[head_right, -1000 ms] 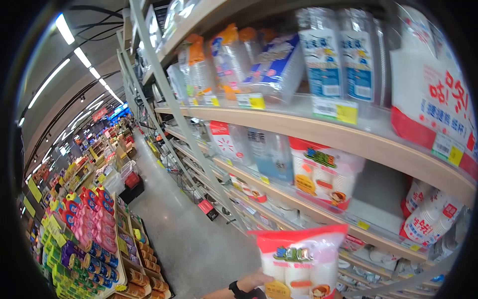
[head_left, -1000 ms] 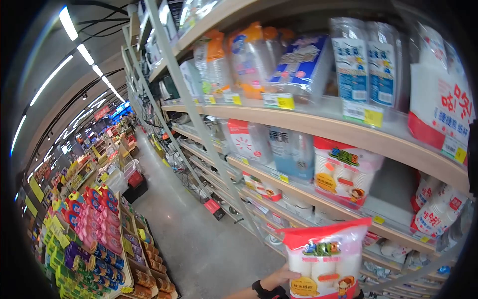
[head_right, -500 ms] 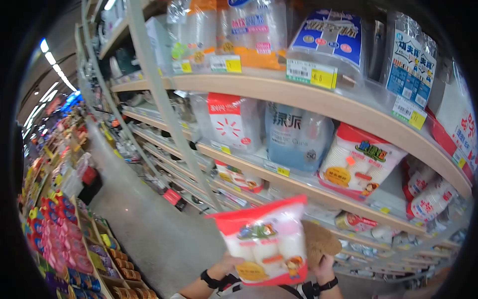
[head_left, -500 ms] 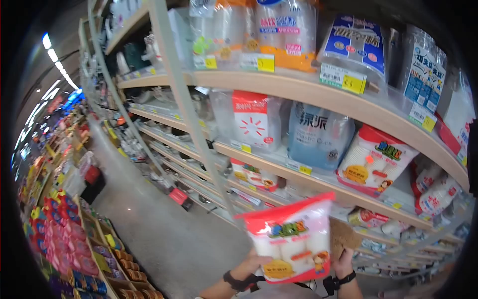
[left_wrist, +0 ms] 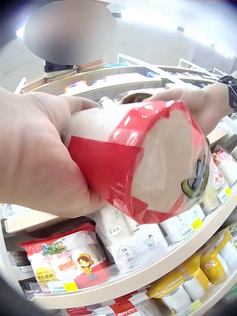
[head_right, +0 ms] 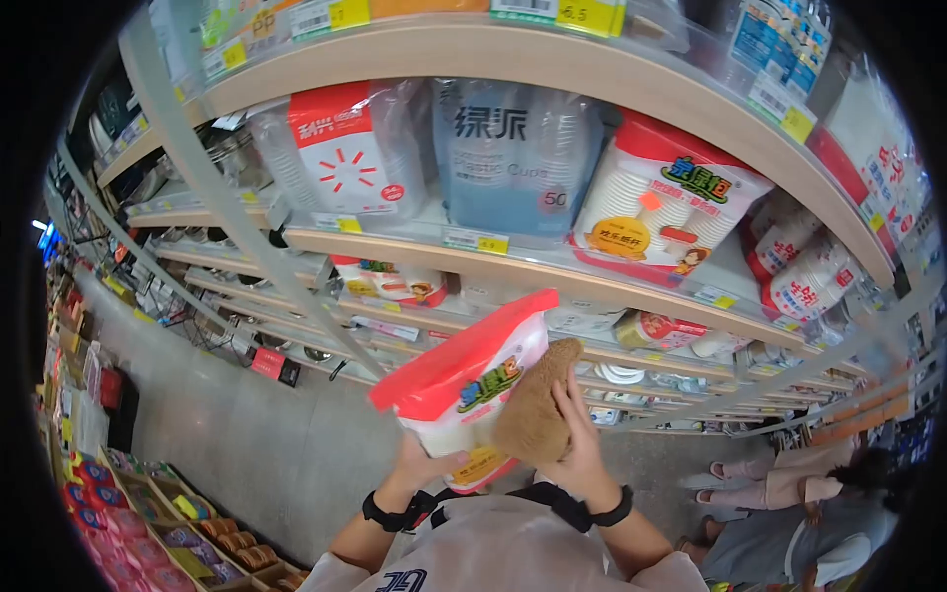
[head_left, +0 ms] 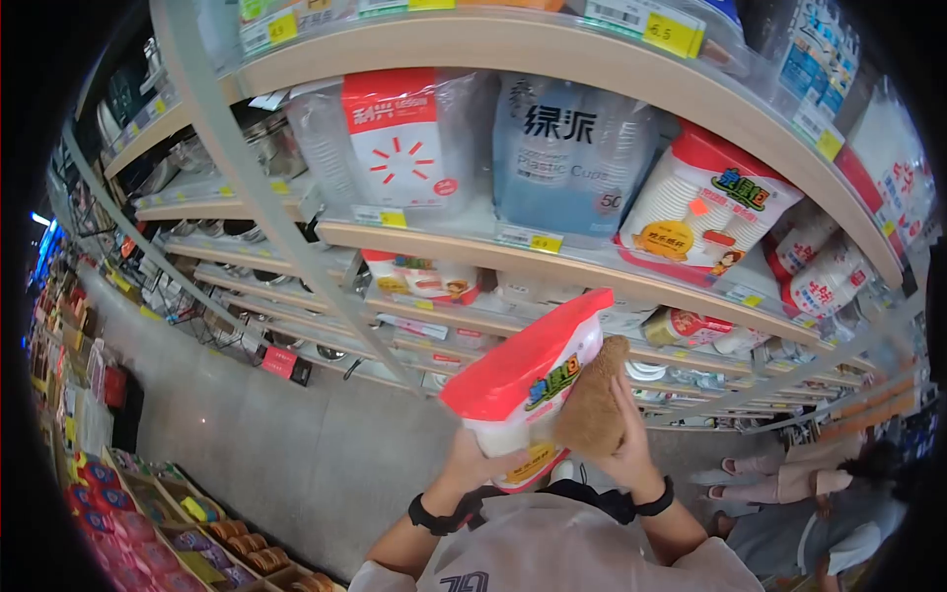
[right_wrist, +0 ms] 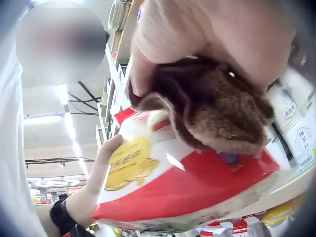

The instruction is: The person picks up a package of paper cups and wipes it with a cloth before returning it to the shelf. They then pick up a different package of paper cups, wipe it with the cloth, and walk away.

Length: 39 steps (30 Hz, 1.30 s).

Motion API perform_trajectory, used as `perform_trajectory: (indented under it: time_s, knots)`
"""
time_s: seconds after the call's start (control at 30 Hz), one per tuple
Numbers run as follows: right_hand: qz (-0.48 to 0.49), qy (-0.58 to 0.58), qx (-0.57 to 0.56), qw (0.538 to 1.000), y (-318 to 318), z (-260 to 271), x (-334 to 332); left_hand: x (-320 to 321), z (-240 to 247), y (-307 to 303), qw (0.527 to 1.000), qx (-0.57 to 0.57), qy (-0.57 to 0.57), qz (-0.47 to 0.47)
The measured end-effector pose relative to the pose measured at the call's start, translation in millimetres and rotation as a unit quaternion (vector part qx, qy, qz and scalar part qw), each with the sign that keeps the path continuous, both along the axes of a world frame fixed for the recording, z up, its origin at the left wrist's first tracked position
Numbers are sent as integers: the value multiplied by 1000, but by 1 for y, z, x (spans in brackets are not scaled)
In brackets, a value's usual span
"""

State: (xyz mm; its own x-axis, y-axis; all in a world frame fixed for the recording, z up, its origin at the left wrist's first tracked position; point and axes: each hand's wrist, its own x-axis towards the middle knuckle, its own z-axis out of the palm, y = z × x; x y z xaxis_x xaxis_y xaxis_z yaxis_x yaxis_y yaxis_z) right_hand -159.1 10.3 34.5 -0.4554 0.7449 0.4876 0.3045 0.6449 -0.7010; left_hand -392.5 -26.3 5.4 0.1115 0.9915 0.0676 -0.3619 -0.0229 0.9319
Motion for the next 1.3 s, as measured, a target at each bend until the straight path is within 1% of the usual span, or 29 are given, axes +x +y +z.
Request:
perform_trajectory:
  time_s: [0.03, 0.07, 0.1, 0.17, 0.2, 0.23, 0.27, 0.33, 0.4, 0.5, 0.57, 0.63, 0.7, 0.73, 0.77, 0.8, 0.83, 0.87, 0.9, 0.97, 1.0, 1.03, 1.07, 1.1, 1.13, 1.2, 1.23, 1.27, 1.3]
  knots:
    - [-79, 22, -28, 996, -6, -7, -8, 7, -2, 2, 998, 12, 55, 4]
    - [-157, 46, -56, 985, -11, -15, -16, 17, -6, 5, 998, 14, 55, -4]
    - [-173, 98, -76, 977, -13, -24, -21, 27, -10, 8, 995, 37, 92, 10]
    - [-181, 83, -58, 978, -16, -9, -22, 39, -7, 15, 983, 71, 163, 33]
    - [-180, 65, -44, 981, -18, -2, -19, 43, -7, 17, 984, 73, 164, 23]
    - [-191, 67, -44, 978, -21, 1, -15, 45, -7, 20, 973, 103, 203, 32]
    - [-174, 65, -15, 983, -23, 3, -11, 48, -8, 22, 960, 134, 241, 41]
    - [-167, 65, 15, 984, -27, 3, -1, 54, -10, 28, 960, 133, 245, 8]
    - [-150, 42, 96, 983, -31, 1, 11, 65, -12, 30, 960, 129, 249, -22]
    - [-148, 67, 113, 980, -28, 0, 31, 81, -4, 35, 967, 132, 217, -29]
    - [-166, 84, 125, 975, -24, -7, 44, 90, 16, 34, 940, 166, 299, -2]
    - [-184, 97, 130, 970, -23, -10, 55, 98, 10, 37, 929, 201, 310, 7]
    - [-197, 154, 16, 968, -18, -7, 65, 104, 8, 36, 918, 235, 318, 16]
    - [-202, 157, 16, 967, -12, 1, 67, 106, 10, 36, 906, 253, 337, 23]
    - [-230, 148, 48, 961, -6, 14, 67, 108, 12, 36, 894, 273, 355, 31]
    - [-258, 140, 80, 953, -2, 21, 66, 112, 11, 36, 893, 275, 357, 26]
    - [-264, 142, 80, 951, -2, 18, 67, 115, 9, 36, 890, 284, 354, 35]
    - [-177, 311, -66, 931, -2, 11, 69, 118, 7, 35, 888, 293, 351, 43]
    - [-80, 464, -205, 858, -2, 5, 72, 121, 5, 34, 888, 294, 351, 36]
    - [-74, 462, -227, 854, -2, -2, 83, 126, 0, 33, 884, 297, 353, 78]
    - [-61, 457, -251, 851, -1, -7, 88, 126, 0, 33, 884, 297, 353, 72]
    - [-65, 458, -252, 850, 3, -19, 96, 125, -1, 34, 865, 312, 383, 84]
    - [-30, 493, -308, 813, 8, -36, 107, 123, -1, 33, 845, 326, 413, 96]
    - [6, 523, -364, 771, 10, -49, 118, 121, -2, 33, 841, 327, 420, 100]
    - [5, 523, -369, 768, 9, -57, 128, 118, 0, 33, 842, 322, 422, 99]
    - [-183, 451, -296, 822, 5, -68, 145, 109, 7, 31, 777, 377, 497, 82]
    - [-206, 478, -321, 791, 6, -55, 154, 105, 10, 30, 781, 366, 500, 77]
    - [-229, 503, -346, 758, 10, -37, 165, 103, 12, 29, 763, 376, 519, 79]
    - [-233, 499, -358, 754, 12, -31, 176, 102, 12, 26, 744, 387, 538, 80]
